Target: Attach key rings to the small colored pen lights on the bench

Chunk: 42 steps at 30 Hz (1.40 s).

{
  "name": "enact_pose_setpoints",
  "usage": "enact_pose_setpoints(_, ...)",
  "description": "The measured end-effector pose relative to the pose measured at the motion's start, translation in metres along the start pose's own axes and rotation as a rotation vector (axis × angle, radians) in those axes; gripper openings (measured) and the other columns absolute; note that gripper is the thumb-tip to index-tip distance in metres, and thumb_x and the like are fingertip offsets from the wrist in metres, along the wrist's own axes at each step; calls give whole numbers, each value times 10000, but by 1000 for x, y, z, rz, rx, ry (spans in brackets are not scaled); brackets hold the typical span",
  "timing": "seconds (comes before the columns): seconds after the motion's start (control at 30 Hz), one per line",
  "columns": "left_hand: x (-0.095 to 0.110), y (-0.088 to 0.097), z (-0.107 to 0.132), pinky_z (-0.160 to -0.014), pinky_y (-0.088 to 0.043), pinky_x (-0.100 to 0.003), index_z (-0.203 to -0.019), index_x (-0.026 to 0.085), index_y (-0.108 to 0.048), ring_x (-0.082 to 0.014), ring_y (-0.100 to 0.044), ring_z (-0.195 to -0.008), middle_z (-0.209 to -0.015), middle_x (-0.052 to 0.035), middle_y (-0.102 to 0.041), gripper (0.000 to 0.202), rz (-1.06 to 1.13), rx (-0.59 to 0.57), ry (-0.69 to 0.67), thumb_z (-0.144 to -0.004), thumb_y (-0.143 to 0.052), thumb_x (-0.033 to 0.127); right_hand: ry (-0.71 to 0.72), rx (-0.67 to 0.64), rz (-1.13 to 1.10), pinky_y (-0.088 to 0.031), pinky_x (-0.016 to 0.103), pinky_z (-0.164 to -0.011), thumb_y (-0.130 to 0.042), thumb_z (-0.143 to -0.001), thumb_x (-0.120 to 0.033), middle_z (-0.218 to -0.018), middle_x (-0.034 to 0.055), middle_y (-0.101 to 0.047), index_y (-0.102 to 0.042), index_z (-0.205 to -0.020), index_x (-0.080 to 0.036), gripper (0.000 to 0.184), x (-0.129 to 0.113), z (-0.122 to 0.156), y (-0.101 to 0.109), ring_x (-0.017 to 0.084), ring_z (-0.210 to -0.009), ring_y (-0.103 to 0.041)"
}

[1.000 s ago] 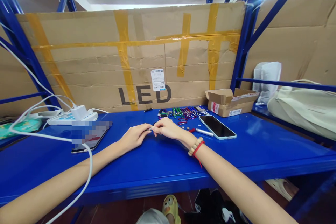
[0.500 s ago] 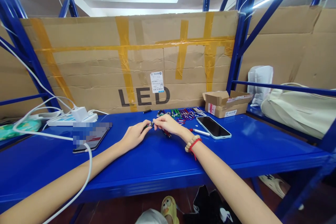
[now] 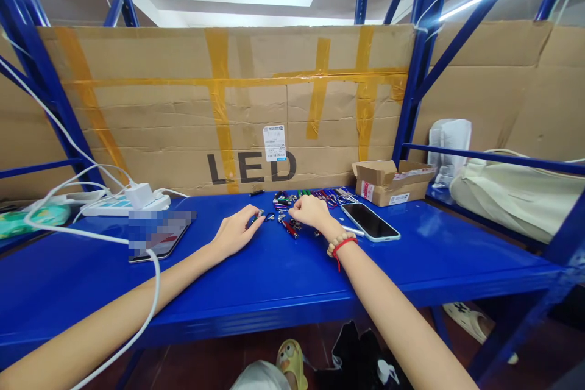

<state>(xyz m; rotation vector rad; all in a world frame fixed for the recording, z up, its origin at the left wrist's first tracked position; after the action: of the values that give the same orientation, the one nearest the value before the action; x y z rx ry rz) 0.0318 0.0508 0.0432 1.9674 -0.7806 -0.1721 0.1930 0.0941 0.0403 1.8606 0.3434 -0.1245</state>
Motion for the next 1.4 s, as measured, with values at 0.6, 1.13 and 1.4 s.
enact_pose_setpoints(0.6, -1, -4, -1, -630, -390, -228, -863, 217, -494, -131, -567, -828, -913, 5, -564, 258, 3, -29, 24, -911, -284, 361, 297, 91, -170, -415, 248, -667, -548, -777, -361, -881, 27, -674, -687, -849, -222, 209, -25, 1, -5, 162, -781, -590)
enact_pose_setpoints(1.13, -4, -4, -1, -599, -376, -237, -818, 216, -488, -120, -539, -710, -861, 12, -558, 257, 43, -29, 40, -897, -297, 369, 385, 40, -159, -416, 300, -819, -618, -733, -203, -913, 66, -620, -691, -866, -186, 153, -35, 0, -19, 192, -914, -552)
enact_pose_setpoints(1.4, -2, -2, 0, -566, -345, -232, -762, 211, -477, -111, -504, -654, -793, 19, -514, 290, 20, -19, 27, -890, -296, 397, 215, 58, -106, -432, 274, -751, -650, -705, -312, -921, 38, -651, -668, -860, -209, 187, -27, 5, -11, 184, -910, -569)
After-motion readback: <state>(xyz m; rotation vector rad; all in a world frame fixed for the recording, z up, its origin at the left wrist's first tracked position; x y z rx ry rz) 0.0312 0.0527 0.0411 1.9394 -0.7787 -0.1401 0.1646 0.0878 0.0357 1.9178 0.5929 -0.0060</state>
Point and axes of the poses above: each hand's wrist, its own z-axis away from the middle knuckle, its own y-axis out of the back of the hand, x = y × z, the point moved 9 cm from there along -z, towards the middle knuckle
